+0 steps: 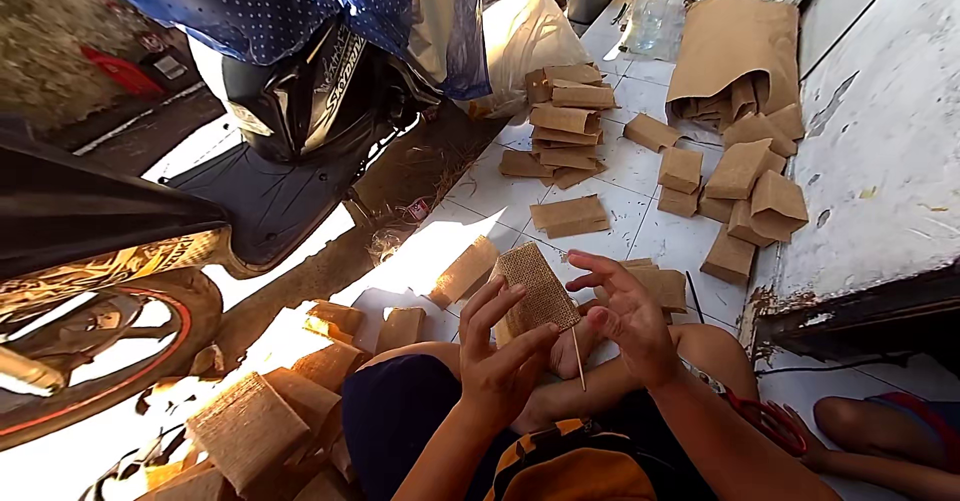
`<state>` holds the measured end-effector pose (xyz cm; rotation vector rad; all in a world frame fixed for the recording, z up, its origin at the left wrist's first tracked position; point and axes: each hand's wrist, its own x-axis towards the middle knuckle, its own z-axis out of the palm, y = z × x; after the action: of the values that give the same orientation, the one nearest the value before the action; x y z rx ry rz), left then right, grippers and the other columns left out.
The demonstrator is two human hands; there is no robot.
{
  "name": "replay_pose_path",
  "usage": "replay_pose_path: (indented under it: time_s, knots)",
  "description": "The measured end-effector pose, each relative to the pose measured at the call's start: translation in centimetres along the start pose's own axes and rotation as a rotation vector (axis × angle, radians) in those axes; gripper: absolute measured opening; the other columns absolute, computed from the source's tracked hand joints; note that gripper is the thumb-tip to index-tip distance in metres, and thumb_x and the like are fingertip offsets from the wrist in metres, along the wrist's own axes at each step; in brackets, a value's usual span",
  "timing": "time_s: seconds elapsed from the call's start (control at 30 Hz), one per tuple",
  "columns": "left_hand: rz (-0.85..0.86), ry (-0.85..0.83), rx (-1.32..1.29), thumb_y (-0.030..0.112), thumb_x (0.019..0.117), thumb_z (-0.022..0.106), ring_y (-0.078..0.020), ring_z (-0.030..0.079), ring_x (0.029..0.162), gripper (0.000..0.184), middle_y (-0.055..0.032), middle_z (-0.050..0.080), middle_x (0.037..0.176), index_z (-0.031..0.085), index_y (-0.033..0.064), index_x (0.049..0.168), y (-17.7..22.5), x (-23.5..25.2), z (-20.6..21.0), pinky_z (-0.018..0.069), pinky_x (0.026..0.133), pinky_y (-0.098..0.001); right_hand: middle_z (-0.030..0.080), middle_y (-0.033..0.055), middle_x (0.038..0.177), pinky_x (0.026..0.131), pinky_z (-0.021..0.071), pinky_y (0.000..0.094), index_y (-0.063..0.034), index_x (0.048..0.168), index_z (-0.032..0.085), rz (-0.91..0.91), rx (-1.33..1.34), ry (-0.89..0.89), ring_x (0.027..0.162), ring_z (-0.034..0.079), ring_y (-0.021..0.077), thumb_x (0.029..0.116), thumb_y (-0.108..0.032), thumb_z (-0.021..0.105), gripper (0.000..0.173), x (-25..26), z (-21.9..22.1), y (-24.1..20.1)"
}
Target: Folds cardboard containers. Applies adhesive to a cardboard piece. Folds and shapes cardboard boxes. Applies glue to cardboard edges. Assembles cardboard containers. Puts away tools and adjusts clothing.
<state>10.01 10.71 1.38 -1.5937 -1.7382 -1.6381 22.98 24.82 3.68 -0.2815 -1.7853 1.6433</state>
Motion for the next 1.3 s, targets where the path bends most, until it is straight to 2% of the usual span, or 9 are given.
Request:
replay_pose_path:
  time_s: [0.1, 0.17, 0.3, 0.4, 0.53, 0.73, 1.07, 1.2, 1.3]
  knots:
    - [0.088, -0.017, 0.011, 0.021, 0.0940, 0.074, -0.0201, 0.038, 0.147, 0.012, 0.0043, 0.047, 0.150, 0.073, 0.0271, 0.104, 0.0, -0.9, 0.6, 0.0406, 0.118, -0.0406, 0.074, 0.0063, 0.113, 0.083, 0.0621, 0.0257, -0.0048, 0.124, 0.070, 0.105, -0.031, 0.030, 0.101, 0.072, 0.0125, 0.0925, -0.025, 0.075, 0.038, 0.3, 0.6, -0.7]
    - [0.100, -0.036, -0.012, 0.028, 0.0935, 0.073, -0.0185, 0.035, 0.148, 0.016, 0.0042, 0.042, 0.154, 0.069, 0.0260, 0.109, 0.1, -0.9, 0.5, 0.0382, 0.119, -0.0406, 0.075, 0.0085, 0.112, 0.086, 0.0626, 0.0250, -0.0005, 0.123, 0.070, 0.066, -0.068, 0.044, 0.101, 0.073, 0.0121, 0.0930, -0.016, 0.073, 0.034, 0.1, 0.8, -0.7]
    - [-0.104, 0.036, -0.006, 0.051, 0.0909, 0.069, -0.0099, 0.045, 0.136, 0.058, 0.0053, 0.044, 0.149, 0.050, 0.0280, 0.140, 0.8, 0.9, -0.8, 0.0434, 0.109, -0.0322, 0.073, 0.0131, 0.118, 0.092, 0.0620, 0.0274, 0.0057, 0.125, 0.068, -0.101, -0.136, 0.051, 0.106, 0.073, 0.0141, 0.0937, -0.012, 0.073, 0.036, -0.6, 1.1, 0.4]
    - [-0.251, 0.059, -0.074, 0.036, 0.0917, 0.075, -0.0132, 0.060, 0.123, 0.037, -0.0002, 0.068, 0.126, 0.070, 0.0133, 0.120, 0.5, 2.6, -1.4, 0.0505, 0.104, -0.0354, 0.073, 0.0135, 0.116, 0.094, 0.0609, 0.0283, 0.0071, 0.123, 0.069, -0.164, -0.162, 0.030, 0.107, 0.072, 0.0151, 0.0940, -0.012, 0.072, 0.035, -1.2, 1.4, 0.8]
    - [-0.179, -0.032, -0.055, 0.026, 0.0918, 0.075, -0.0162, 0.063, 0.122, 0.021, -0.0013, 0.074, 0.114, 0.077, 0.0103, 0.105, 0.2, 2.4, -1.3, 0.0506, 0.106, -0.0374, 0.070, 0.0111, 0.123, 0.094, 0.0606, 0.0295, 0.0000, 0.126, 0.067, -0.175, -0.243, 0.007, 0.111, 0.070, 0.0150, 0.0967, -0.024, 0.070, 0.038, -0.7, 0.3, -0.2]
    - [-0.018, -0.060, 0.015, 0.032, 0.0950, 0.072, -0.0109, 0.062, 0.121, 0.018, 0.0041, 0.076, 0.111, 0.079, 0.0186, 0.105, 0.6, 2.4, -0.7, 0.0392, 0.110, -0.0394, 0.074, 0.0123, 0.114, 0.091, 0.0615, 0.0260, -0.0010, 0.105, 0.077, -0.351, -0.280, -0.090, 0.107, 0.072, 0.0145, 0.0955, -0.012, 0.072, 0.016, 1.0, -0.6, -1.7]
    - [-0.037, -0.116, 0.004, 0.032, 0.1005, 0.064, -0.0113, 0.062, 0.125, 0.022, 0.0036, 0.076, 0.113, 0.079, 0.0175, 0.106, 1.0, 2.5, -1.2, 0.0332, 0.116, -0.0472, 0.072, 0.0117, 0.117, 0.089, 0.0622, 0.0258, 0.0003, 0.103, 0.075, -0.236, -0.158, -0.034, 0.109, 0.071, 0.0148, 0.0939, -0.008, 0.072, 0.012, 0.3, 0.2, -1.3]
    - [-0.218, -0.138, -0.164, 0.028, 0.1012, 0.062, -0.0158, 0.063, 0.122, 0.023, 0.0007, 0.077, 0.108, 0.078, 0.0130, 0.100, 0.2, 2.7, -1.4, 0.0376, 0.115, -0.0467, 0.072, 0.0076, 0.113, 0.086, 0.0625, 0.0251, -0.0011, 0.105, 0.075, -0.144, -0.137, -0.066, 0.104, 0.071, 0.0111, 0.0985, -0.017, 0.067, 0.019, 0.6, 0.6, -1.3]
    - [-0.481, -0.229, -0.403, 0.030, 0.1002, 0.064, -0.0205, 0.062, 0.122, 0.023, -0.0050, 0.072, 0.115, 0.077, 0.0108, 0.102, -1.0, 2.8, -1.9, 0.0488, 0.109, -0.0415, 0.069, 0.0000, 0.124, 0.098, 0.0544, 0.0286, -0.0112, 0.117, 0.075, -0.048, -0.102, -0.216, 0.117, 0.063, 0.0108, 0.0991, -0.035, 0.066, 0.031, 1.2, -1.1, -0.7]
